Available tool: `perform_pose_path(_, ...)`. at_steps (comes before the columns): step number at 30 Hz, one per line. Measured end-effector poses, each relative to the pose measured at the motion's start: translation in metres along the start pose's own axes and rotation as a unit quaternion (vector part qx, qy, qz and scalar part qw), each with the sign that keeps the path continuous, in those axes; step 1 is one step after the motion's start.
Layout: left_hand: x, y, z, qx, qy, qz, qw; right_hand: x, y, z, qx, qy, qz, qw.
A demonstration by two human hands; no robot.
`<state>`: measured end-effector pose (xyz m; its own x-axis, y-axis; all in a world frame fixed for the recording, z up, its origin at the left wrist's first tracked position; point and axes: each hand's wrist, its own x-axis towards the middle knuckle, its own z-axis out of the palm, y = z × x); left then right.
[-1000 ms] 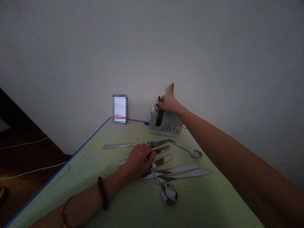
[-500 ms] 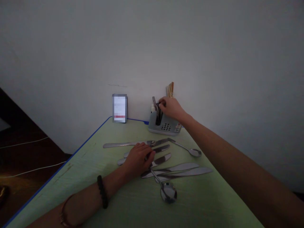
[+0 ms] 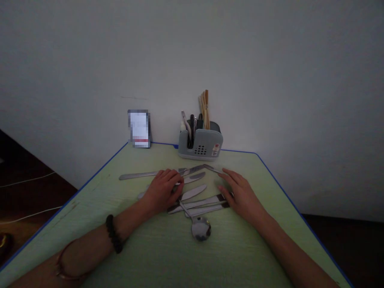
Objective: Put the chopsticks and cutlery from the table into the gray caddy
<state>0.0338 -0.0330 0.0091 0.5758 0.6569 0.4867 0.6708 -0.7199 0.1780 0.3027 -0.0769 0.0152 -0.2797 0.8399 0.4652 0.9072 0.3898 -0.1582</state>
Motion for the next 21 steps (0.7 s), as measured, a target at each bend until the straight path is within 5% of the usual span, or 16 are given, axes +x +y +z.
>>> perform_pose_path(9,-0.002,-0.009,-0.001,0.009,-0.037,-0.022,0.999,-0.001,0.01,0.007,-0.074,-0.106,0.073,0.989)
perform_pose_path(21,-0.008,-0.014,0.006,0.003,-0.072,-0.052,0.996,0.003,-0.001,0.004,-0.05,-0.115,0.082,0.989)
